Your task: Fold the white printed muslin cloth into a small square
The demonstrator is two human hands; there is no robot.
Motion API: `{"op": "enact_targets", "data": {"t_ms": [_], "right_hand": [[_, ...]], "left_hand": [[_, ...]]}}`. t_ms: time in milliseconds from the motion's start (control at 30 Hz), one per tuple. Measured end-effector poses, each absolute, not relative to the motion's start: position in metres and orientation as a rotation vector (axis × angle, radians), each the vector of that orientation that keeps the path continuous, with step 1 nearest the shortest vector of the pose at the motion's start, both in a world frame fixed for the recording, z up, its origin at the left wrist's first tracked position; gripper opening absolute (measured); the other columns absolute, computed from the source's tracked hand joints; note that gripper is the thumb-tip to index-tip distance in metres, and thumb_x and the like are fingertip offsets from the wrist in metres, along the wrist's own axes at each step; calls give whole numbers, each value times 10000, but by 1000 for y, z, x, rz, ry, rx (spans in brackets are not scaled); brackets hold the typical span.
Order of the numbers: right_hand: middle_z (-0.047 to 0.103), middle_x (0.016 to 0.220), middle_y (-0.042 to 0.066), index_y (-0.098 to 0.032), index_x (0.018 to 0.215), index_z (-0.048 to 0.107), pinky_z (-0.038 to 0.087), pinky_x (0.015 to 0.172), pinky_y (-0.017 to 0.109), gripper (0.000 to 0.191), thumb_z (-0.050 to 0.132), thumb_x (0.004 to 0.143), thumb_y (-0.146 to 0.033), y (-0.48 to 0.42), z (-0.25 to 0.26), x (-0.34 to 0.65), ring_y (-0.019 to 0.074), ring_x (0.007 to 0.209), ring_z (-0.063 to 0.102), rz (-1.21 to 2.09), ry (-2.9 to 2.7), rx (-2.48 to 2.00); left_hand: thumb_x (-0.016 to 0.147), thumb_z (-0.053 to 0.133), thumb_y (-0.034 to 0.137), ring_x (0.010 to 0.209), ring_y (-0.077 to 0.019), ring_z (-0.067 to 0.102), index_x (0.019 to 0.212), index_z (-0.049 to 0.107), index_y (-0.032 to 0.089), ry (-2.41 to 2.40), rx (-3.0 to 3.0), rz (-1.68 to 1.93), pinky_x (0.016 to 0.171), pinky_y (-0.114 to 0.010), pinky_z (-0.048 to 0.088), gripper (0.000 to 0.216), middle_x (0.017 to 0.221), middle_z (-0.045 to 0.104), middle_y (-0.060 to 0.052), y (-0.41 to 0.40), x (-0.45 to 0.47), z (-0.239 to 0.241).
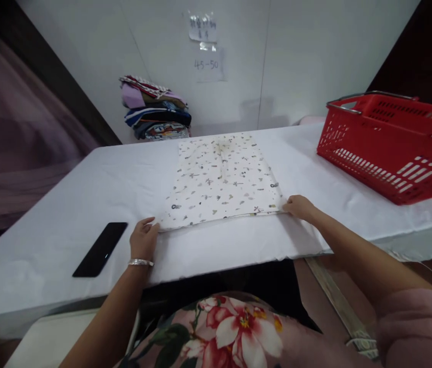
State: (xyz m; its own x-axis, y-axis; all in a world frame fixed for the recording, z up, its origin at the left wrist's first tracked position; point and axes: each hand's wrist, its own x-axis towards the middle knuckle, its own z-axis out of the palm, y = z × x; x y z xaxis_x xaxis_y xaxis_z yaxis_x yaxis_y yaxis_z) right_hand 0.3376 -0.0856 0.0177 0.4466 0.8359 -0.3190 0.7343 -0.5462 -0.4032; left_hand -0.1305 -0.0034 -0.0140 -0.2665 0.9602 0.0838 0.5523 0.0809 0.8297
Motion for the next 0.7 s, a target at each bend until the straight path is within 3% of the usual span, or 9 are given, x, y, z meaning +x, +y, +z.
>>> {"op": "enact_targets", "data": {"t_ms": [200, 333, 467, 600, 700], "right_hand": [[605, 556, 55, -167, 663, 541, 386, 512, 257, 126, 544, 779, -215, -95, 23, 364, 126, 494, 520, 820, -1168, -2487], [611, 605, 55, -182, 761, 533, 400, 560, 296, 58, 576, 752, -220, -100, 11, 368, 160, 537, 541, 641, -1283, -2570], [643, 773, 94, -193, 859, 529, 427, 601, 349, 135, 571, 764, -277, -107, 4, 363, 227, 666, 587, 310, -1444, -2532], [640, 1040, 122, -199, 901, 561, 461, 827, 417, 106, 522, 811, -240, -117, 0, 351, 283, 1001, 576, 95, -1701, -2308], [644, 1086, 97, -209, 884, 618, 444, 937, 406, 126, 496, 854, -224, -116, -7, 333, 249, 1061, 565, -23, -1956, -1860]], "left_hand": [[711, 544, 360, 655, -184, 587, 1036, 586, 196, 1822, 1744, 891, 678, -329, 448, 367, 706, 628, 4, -15, -118, -9], [696, 556, 267, 751, -266, 606, 937, 600, 238, 1844, 1990, 871, 756, -442, 434, 247, 705, 631, -38, -16, -111, -15], [681, 581, 271, 825, -311, 588, 878, 598, 304, 1852, 2111, 933, 749, -495, 409, 201, 732, 622, -57, -13, -117, -22], [712, 554, 273, 891, -318, 572, 920, 604, 305, 1762, 2237, 1004, 788, -515, 405, 217, 876, 638, -87, -13, -117, -18], [783, 536, 279, 970, -309, 562, 945, 622, 281, 1580, 2397, 1020, 868, -512, 393, 183, 969, 633, -89, -18, -96, -6]]}}
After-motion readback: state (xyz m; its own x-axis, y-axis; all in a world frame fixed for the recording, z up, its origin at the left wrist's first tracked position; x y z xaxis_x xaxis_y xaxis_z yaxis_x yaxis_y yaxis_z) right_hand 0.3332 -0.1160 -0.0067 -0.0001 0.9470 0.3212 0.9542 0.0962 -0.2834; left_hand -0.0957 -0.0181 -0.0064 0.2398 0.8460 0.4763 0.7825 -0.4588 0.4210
